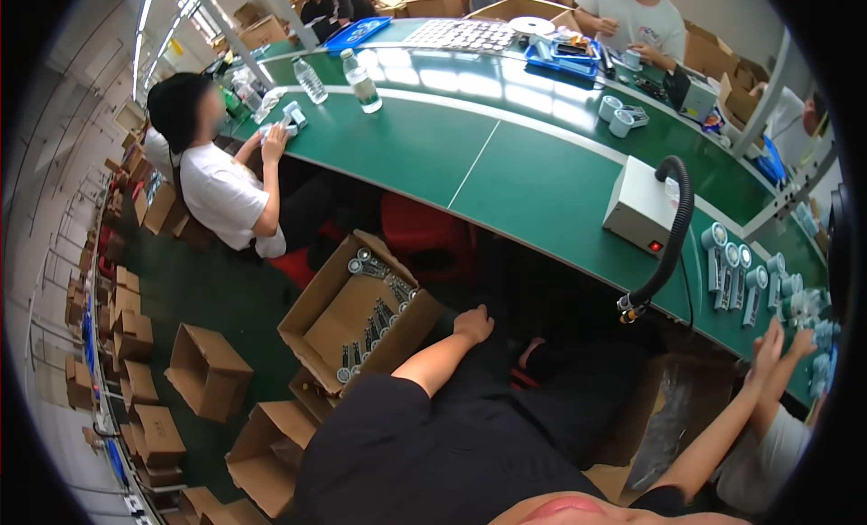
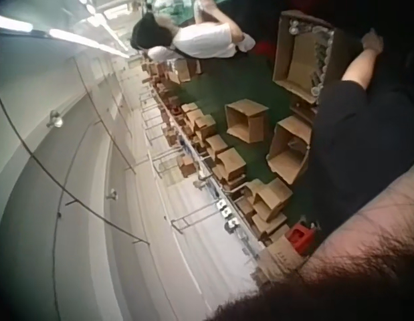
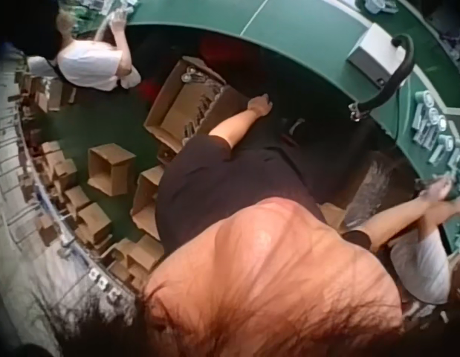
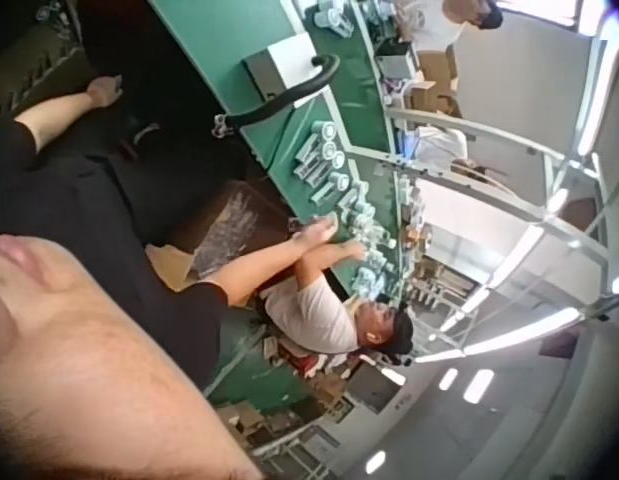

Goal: Assembling handheld electronic devices on a factory production line.

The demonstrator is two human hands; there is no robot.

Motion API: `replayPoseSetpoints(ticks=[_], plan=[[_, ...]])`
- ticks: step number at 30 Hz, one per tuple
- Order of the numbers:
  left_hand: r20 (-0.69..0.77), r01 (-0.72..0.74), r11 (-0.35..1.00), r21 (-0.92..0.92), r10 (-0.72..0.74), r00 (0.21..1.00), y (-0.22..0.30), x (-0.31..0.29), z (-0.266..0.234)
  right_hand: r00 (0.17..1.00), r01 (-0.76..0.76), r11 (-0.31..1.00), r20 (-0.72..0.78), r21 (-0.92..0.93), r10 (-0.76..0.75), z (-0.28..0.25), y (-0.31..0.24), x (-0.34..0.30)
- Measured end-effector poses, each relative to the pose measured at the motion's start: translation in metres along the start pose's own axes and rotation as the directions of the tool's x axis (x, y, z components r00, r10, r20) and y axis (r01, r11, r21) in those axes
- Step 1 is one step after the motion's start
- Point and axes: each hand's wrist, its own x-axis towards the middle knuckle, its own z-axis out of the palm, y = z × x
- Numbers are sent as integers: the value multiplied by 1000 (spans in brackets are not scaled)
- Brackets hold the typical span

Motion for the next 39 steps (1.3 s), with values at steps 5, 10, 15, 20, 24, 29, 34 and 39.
replayPoseSetpoints(ticks=[5,10,15,20,24,29,34,39], plan=[[-58,-80,995,60,84,995,1,-1,5,815,-355,814,579,460,28,86,5,-208],[-134,-159,980,123,175,975,-6,12,9,780,-512,814,546,274,307,147,49,-271],[-176,-550,785,-287,521,835,32,-13,6,840,-436,829,490,350,234,225,19,-308],[-53,-392,333,-858,701,711,124,-146,-51,851,-460,717,490,523,188,290,18,-335],[51,-101,187,-977,669,742,145,-170,-75,852,-428,697,515,575,98,320,11,-350],[-157,-208,18,-978,596,787,137,-155,-90,853,-427,680,515,596,84,336,6,-360],[-323,-397,43,-917,504,801,135,-134,-100,742,-430,834,662,346,108,320,19,-366],[-426,-506,104,-856,412,806,159,-103,-175,732,10,994,677,-110,67,297,27,-342]])
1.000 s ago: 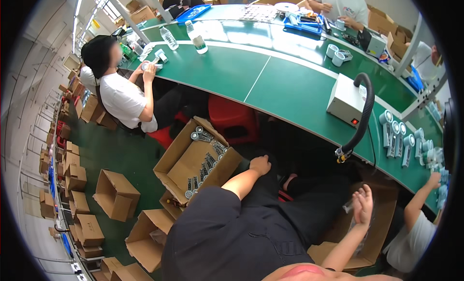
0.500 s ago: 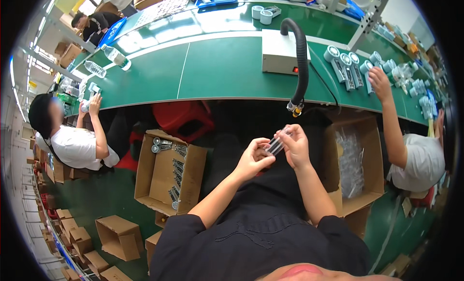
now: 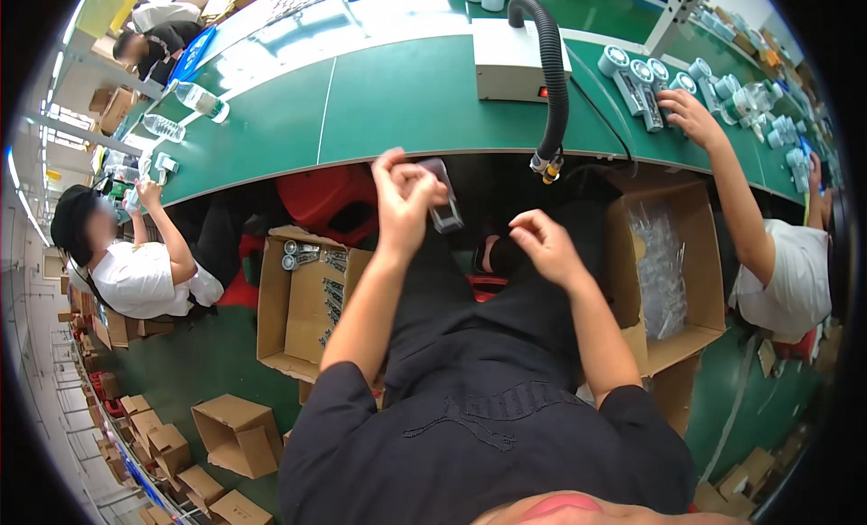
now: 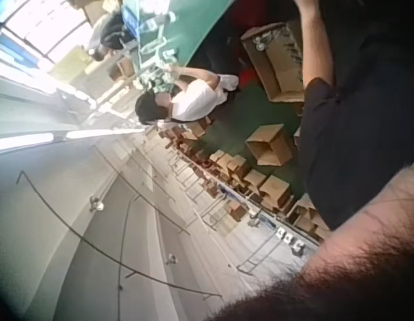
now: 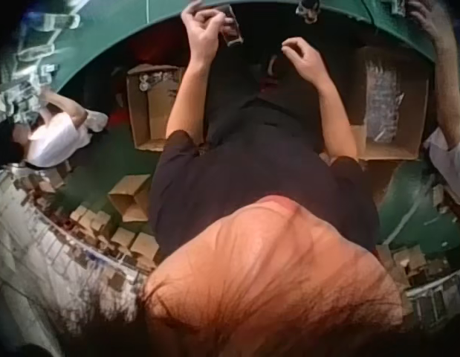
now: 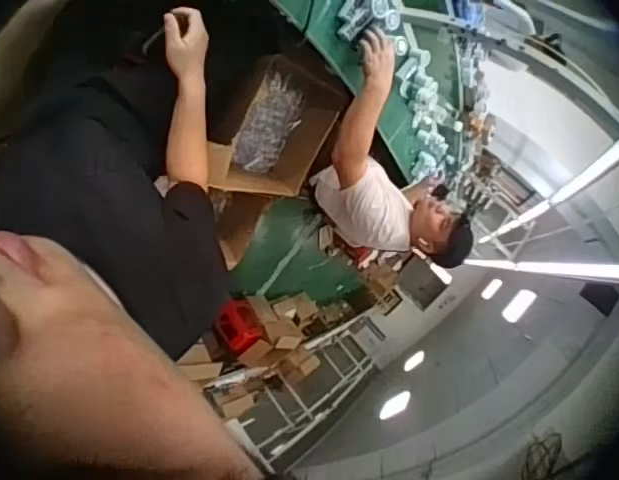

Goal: Assembling handheld electronic devices on a factory production line.

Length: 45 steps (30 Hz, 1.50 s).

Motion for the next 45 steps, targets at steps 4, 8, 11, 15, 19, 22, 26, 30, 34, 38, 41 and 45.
replayPoseSetpoints(ticks=[4,8,11,15,19,22,26,30,34,38,41,45], plan=[[-46,-144,846,514,195,980,40,82,-23,956,-11,902,-270,-432,-118,-54,51,32],[11,-74,381,922,164,986,30,155,-13,857,-51,909,-485,-414,-173,-80,125,39],[-19,4,173,985,87,996,19,183,-19,852,-121,798,-474,-590,-221,-74,133,40],[-93,83,221,972,39,995,20,184,-25,843,-150,848,-515,-508,-159,-79,133,42],[39,-346,464,815,552,833,30,130,-21,832,-263,903,-554,-340,34,-103,151,48],[368,-704,174,688,753,546,-19,48,-14,879,-254,841,-477,-479,-6,-118,150,69],[618,-625,96,775,93,781,-140,-27,-30,812,-326,638,-552,-698,-188,-107,160,87],[-64,53,-74,996,-148,987,-241,-61,-74,867,-307,534,-463,-788,-183,-99,159,90],[-56,14,-88,996,-494,868,-244,-51,-43,863,-342,537,-484,-771,-145,-103,161,90],[60,-182,-167,969,-555,830,-251,-61,-45,848,-378,551,-517,-744,-116,-112,169,82],[-3,-112,-178,978,-546,838,-256,-45,-60,854,-381,547,-510,-745,-100,-107,161,83],[-116,-38,-280,959,-513,851,-236,-16,-62,860,-409,516,-507,-752,-57,-115,164,82]])
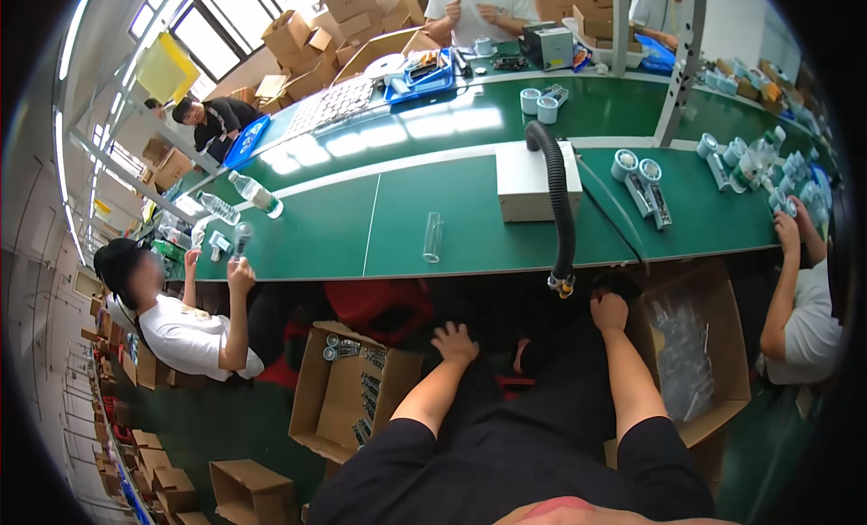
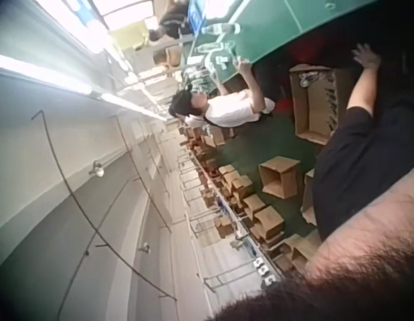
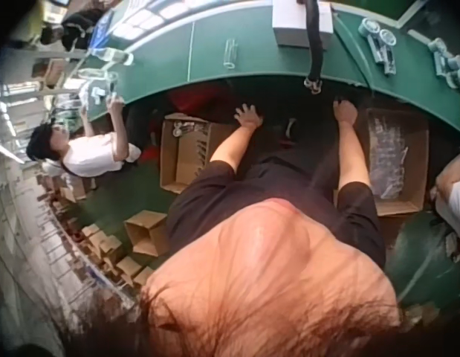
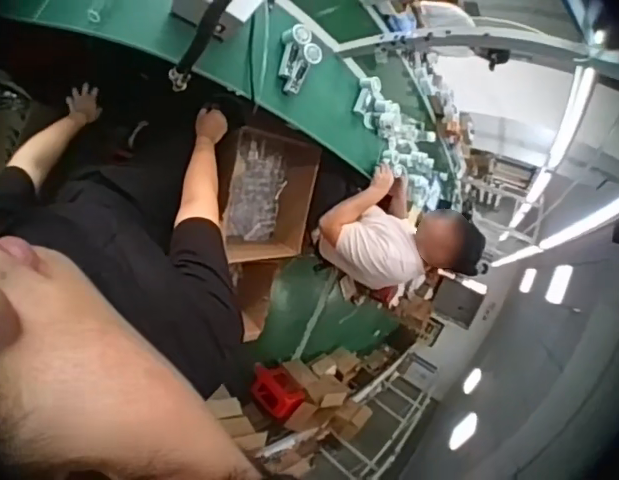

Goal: Assembling handheld electronic devices on a factory production line.

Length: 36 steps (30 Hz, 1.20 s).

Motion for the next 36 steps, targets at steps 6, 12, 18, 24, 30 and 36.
replayPoseSetpoints(ticks=[6,12,18,24,30,36], plan=[[366,470,838,-277,-361,858,-26,-16,6,1000,-5,999,31,-44,7,3,-3,1],[336,470,816,-337,-362,870,-36,-15,10,999,2,999,50,-44,0,0,-9,-2],[329,485,806,-340,-382,864,-30,-18,9,1000,11,1000,1,-8,-11,-3,-5,-8],[348,496,766,-408,-371,861,-40,-14,16,1000,21,1000,-7,-6,-21,-7,-6,-11],[333,488,765,-420,-370,867,-39,-13,11,998,53,999,-46,2,-53,-1,-17,-8],[170,-287,559,-778,627,760,-46,-49,-92,783,620,733,-154,280,-603,-36,-47,-55]])
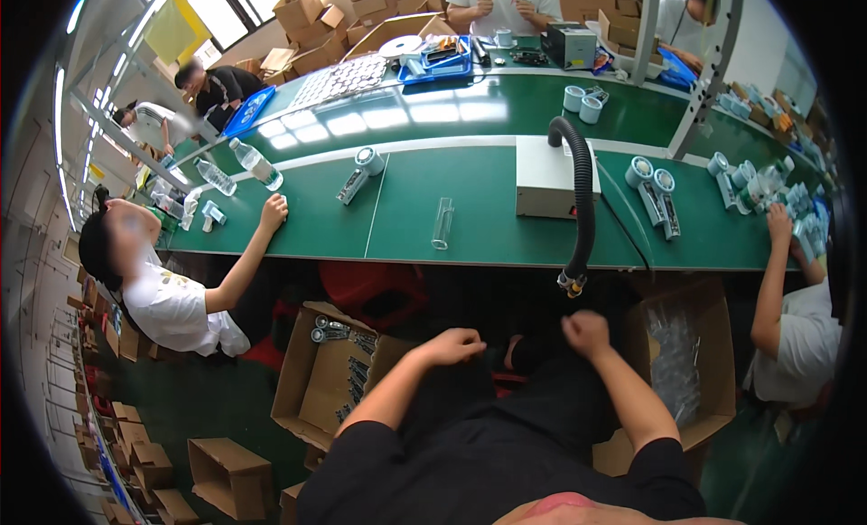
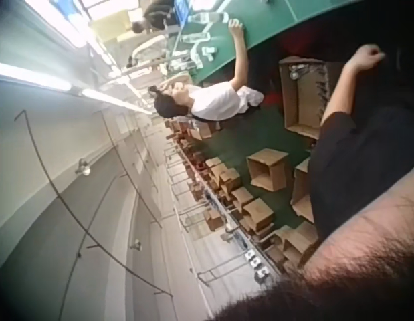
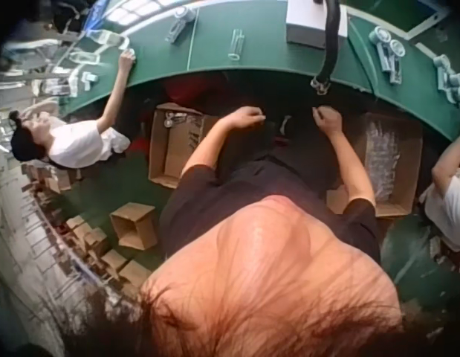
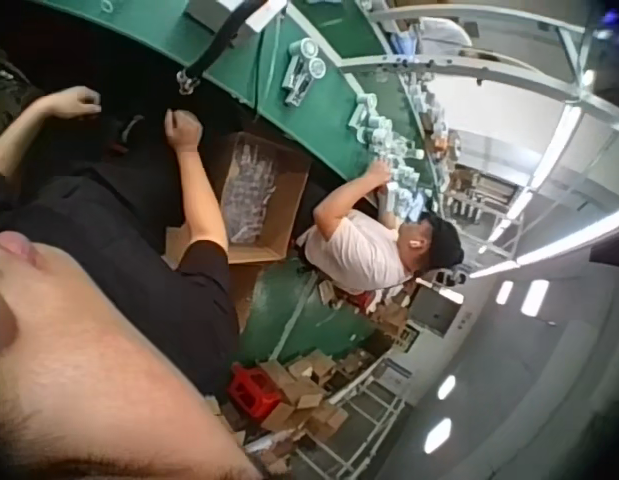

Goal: Assembling handheld electronic devices on a factory production line.

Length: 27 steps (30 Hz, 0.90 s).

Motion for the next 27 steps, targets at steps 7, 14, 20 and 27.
replayPoseSetpoints(ticks=[7,14,20,27], plan=[[-553,-515,857,-3,428,714,132,-91,-262,884,467,840,-168,277,-436,-21,-213,147],[-923,550,757,352,182,340,64,16,-400,992,94,981,-70,-167,-107,38,-236,278],[-871,360,825,436,287,398,55,7,-384,998,57,998,7,-27,-57,79,-218,275],[-757,-492,809,-322,93,647,86,-108,-222,988,123,813,-150,570,-44,-7,-235,219]])
